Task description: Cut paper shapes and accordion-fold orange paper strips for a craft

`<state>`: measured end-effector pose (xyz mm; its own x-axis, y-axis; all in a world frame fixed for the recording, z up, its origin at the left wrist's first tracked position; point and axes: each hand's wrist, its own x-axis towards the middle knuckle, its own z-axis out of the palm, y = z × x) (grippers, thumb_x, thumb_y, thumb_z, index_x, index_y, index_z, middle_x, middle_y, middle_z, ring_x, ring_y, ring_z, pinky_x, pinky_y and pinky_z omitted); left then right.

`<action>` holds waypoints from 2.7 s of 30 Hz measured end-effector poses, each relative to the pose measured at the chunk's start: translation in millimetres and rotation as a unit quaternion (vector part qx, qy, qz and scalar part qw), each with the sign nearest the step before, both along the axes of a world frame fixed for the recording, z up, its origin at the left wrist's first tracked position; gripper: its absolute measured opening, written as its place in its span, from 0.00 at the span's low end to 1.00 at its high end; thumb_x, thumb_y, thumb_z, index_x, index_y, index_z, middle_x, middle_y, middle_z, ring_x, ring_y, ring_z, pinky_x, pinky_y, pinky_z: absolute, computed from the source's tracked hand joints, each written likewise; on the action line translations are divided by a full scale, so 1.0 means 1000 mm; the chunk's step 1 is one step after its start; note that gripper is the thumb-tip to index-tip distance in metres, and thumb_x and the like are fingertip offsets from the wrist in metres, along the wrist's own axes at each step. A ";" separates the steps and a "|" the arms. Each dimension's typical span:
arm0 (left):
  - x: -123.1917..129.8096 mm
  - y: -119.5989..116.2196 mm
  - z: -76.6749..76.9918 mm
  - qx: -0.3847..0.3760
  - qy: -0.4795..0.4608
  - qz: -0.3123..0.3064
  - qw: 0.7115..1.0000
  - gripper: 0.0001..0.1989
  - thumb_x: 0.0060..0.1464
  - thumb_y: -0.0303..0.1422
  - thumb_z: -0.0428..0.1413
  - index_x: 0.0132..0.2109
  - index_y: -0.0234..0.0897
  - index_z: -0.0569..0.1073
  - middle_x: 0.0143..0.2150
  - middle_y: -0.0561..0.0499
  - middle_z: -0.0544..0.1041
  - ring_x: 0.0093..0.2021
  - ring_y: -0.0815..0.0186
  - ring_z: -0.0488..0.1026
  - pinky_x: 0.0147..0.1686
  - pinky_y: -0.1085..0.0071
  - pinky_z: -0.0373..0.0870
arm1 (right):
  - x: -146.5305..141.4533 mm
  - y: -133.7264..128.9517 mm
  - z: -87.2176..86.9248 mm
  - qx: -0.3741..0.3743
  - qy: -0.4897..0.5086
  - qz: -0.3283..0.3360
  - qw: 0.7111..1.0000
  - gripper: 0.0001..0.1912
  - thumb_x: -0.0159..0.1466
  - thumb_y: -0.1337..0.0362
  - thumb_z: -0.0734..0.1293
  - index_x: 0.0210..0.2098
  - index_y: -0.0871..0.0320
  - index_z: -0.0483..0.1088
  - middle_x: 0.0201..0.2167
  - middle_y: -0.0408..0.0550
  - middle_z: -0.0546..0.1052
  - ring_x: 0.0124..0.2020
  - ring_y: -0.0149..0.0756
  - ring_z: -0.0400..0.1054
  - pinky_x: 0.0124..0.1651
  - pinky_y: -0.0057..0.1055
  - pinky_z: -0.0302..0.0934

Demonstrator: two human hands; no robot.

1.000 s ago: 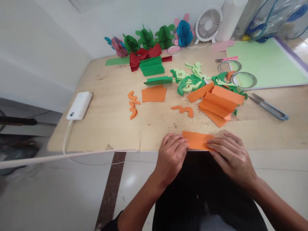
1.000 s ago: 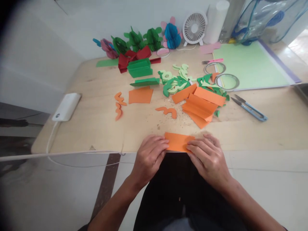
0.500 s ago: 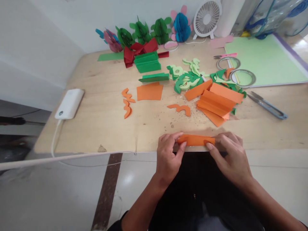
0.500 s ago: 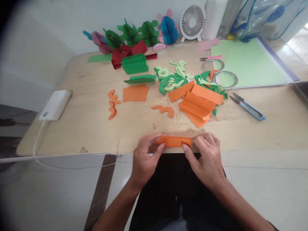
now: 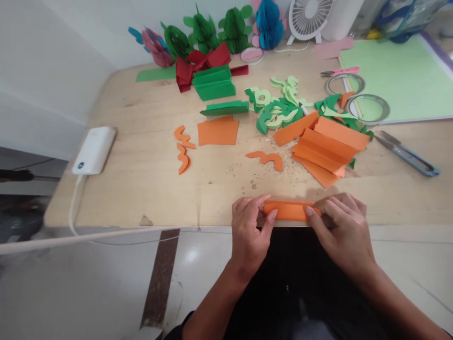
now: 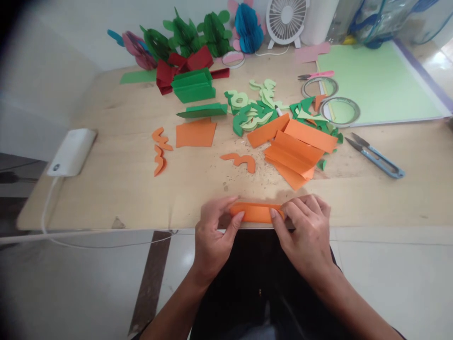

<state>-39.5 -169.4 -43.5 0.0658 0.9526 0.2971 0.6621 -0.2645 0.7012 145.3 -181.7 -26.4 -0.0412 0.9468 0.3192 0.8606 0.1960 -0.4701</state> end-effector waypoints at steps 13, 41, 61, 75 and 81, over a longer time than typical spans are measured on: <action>0.005 -0.040 -0.028 0.173 0.201 -0.149 0.953 0.20 0.57 0.35 0.55 0.56 0.38 0.71 0.61 0.43 0.70 0.67 0.51 0.54 0.65 0.46 0.45 | -0.001 0.005 -0.004 0.032 -0.047 0.007 0.998 0.14 0.64 0.63 0.63 0.23 0.54 0.60 0.19 0.41 0.68 0.27 0.36 0.61 0.41 0.38 0.51; 0.004 -0.040 -0.030 0.136 0.253 -0.144 0.947 0.26 0.54 0.38 0.58 0.60 0.43 0.68 0.66 0.46 0.63 0.68 0.47 0.52 0.65 0.46 0.43 | -0.003 0.010 -0.003 0.046 -0.066 0.013 0.997 0.16 0.63 0.66 0.64 0.21 0.54 0.56 0.17 0.40 0.64 0.25 0.35 0.59 0.39 0.38 0.51; 0.005 -0.040 -0.028 0.124 0.273 -0.137 0.944 0.27 0.55 0.38 0.57 0.61 0.45 0.66 0.65 0.45 0.64 0.67 0.47 0.54 0.64 0.47 0.45 | -0.002 0.012 -0.004 0.054 -0.087 0.018 0.995 0.16 0.64 0.64 0.64 0.21 0.53 0.56 0.17 0.41 0.65 0.25 0.36 0.60 0.38 0.38 0.51; 0.008 -0.041 -0.033 0.134 0.269 -0.125 0.946 0.28 0.54 0.36 0.58 0.62 0.44 0.65 0.65 0.41 0.64 0.67 0.47 0.55 0.63 0.46 0.46 | -0.001 0.012 -0.005 0.056 -0.092 0.002 0.994 0.17 0.62 0.64 0.65 0.21 0.54 0.55 0.16 0.39 0.64 0.25 0.35 0.59 0.38 0.37 0.52; 0.007 -0.041 -0.034 0.129 0.283 -0.130 0.941 0.28 0.54 0.37 0.59 0.62 0.43 0.66 0.65 0.39 0.64 0.67 0.46 0.54 0.63 0.45 0.46 | -0.002 0.012 -0.005 0.049 -0.099 -0.003 0.994 0.17 0.62 0.63 0.66 0.21 0.55 0.57 0.17 0.39 0.65 0.26 0.34 0.59 0.39 0.36 0.52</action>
<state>-32.3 -210.8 -77.6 0.5044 0.7828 0.3644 0.7993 -0.5830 0.1459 143.8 -170.2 -31.5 -0.1070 0.9117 0.3967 0.9354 0.2275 -0.2707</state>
